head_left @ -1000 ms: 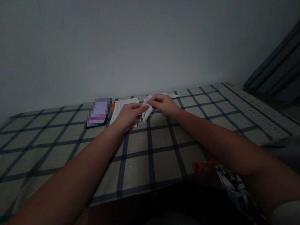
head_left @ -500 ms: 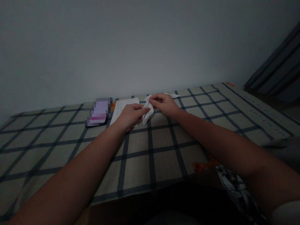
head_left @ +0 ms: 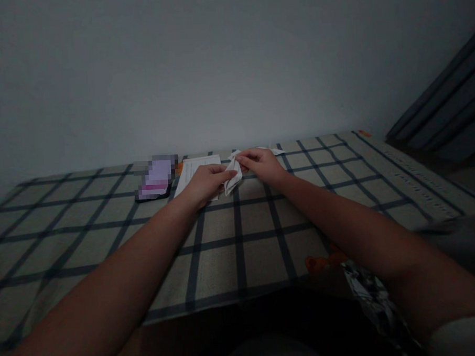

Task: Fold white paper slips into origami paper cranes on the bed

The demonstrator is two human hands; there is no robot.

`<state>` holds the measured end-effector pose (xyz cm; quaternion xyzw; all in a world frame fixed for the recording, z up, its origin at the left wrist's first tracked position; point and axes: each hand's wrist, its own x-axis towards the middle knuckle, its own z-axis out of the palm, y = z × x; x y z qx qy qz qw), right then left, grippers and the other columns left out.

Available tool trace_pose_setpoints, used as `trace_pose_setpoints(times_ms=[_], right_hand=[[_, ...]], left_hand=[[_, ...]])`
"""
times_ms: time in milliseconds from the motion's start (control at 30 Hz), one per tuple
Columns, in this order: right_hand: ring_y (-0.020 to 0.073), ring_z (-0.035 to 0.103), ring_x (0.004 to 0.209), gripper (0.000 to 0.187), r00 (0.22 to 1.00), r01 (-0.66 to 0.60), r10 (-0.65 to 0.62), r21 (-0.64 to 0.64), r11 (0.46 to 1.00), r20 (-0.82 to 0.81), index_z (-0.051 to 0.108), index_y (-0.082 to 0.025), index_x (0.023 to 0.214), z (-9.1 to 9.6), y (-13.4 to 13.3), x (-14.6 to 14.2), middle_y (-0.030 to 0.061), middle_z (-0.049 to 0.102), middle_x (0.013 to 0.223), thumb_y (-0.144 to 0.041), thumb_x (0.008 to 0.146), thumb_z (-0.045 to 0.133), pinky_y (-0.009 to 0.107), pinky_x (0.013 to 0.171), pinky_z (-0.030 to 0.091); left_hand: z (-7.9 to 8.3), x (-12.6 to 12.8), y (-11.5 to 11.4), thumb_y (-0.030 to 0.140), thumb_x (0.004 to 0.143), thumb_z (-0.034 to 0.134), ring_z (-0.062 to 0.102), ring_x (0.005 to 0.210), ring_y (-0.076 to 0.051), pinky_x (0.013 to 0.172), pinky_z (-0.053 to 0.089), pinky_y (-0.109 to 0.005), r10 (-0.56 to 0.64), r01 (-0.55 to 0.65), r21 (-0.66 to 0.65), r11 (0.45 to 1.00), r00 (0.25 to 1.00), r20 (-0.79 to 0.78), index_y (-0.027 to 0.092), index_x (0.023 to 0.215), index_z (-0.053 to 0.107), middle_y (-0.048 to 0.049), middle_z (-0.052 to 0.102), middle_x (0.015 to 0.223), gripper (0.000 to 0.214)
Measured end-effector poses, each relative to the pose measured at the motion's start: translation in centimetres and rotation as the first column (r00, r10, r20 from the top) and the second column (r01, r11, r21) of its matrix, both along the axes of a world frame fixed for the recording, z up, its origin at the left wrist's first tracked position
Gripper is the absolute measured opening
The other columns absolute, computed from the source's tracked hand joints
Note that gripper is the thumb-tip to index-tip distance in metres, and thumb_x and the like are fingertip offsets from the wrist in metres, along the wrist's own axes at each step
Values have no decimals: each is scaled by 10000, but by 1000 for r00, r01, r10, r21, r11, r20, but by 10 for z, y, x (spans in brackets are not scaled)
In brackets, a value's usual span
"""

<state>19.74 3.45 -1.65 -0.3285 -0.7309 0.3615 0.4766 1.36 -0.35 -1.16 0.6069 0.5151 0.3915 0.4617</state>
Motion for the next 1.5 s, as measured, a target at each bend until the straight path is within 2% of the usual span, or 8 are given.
trace_pose_setpoints(times_ms=[167, 333, 500, 667, 900, 1000, 1167, 1500], right_hand=[[116, 544, 643, 262, 1000, -2, 2, -2, 1000, -28, 648, -148, 748, 1, 0, 2, 11, 613, 677, -399, 818, 634, 259, 633, 449], [111, 555, 659, 234, 994, -30, 21, -88, 996, -107, 654, -158, 832, 0, 2, 3, 4, 632, 724, -378, 765, 695, 257, 653, 472], [98, 546, 631, 199, 982, -51, 24, -140, 989, -190, 581, -173, 737, -1, 4, 2, -23, 592, 677, -333, 745, 700, 237, 623, 470], [96, 561, 652, 230, 975, -112, 68, -209, 971, -210, 633, -186, 875, -4, 6, 1, -8, 635, 797, -378, 761, 686, 234, 620, 486], [109, 530, 651, 307, 1000, -24, 23, -30, 999, -21, 669, -153, 795, -4, 4, 1, 4, 620, 710, -459, 786, 684, 249, 634, 438], [115, 527, 657, 311, 1000, 23, -24, -33, 999, -14, 667, -152, 779, -2, 3, 2, 3, 611, 695, -462, 803, 656, 251, 634, 426], [123, 535, 666, 308, 998, 38, -42, -71, 997, -53, 659, -152, 759, 2, 2, 3, 10, 613, 698, -458, 787, 665, 258, 640, 436], [130, 507, 625, 431, 993, 118, -118, 27, 993, -7, 582, -177, 652, 5, -4, 3, 3, 553, 618, -564, 841, 575, 258, 601, 414]], left_hand=[[2, 1, -2, 431, 701, 750, 336, 340, -60, 362, 179, -213, -11, 10, -20, 1000, 1000, -9, 152, 738, 661, 46, 464, 453, 295], [1, -1, -1, 456, 701, 744, 347, 341, -67, 364, 163, -220, -13, 12, -23, 1000, 999, -38, 153, 746, 669, 35, 484, 466, 314], [-1, -1, 1, 463, 695, 752, 358, 352, -69, 377, 184, -222, -30, 29, -16, 999, 999, -17, 151, 764, 679, 35, 491, 474, 327], [0, 0, 0, 463, 689, 759, 348, 347, -68, 376, 194, -226, 13, -13, -10, 1000, 1000, -2, 162, 718, 646, 36, 488, 468, 324], [0, 0, -4, 524, 706, 738, 348, 354, -71, 374, 195, -223, 51, -42, 80, 996, 992, -114, 156, 777, 690, 33, 498, 476, 378], [1, 2, -6, 540, 733, 708, 339, 368, -71, 388, 206, -218, 24, -16, 96, 995, 996, -82, 160, 795, 693, 43, 473, 475, 386], [-2, 2, -3, 571, 770, 652, 435, 475, -96, 453, 294, -213, -38, 37, 119, 992, 999, 5, 153, 769, 687, -2, 564, 597, 419], [0, 1, -4, 551, 850, 557, 443, 526, -120, 481, 313, -223, -31, 83, 265, 961, 980, -195, 164, 664, 649, -1, 550, 574, 439]])
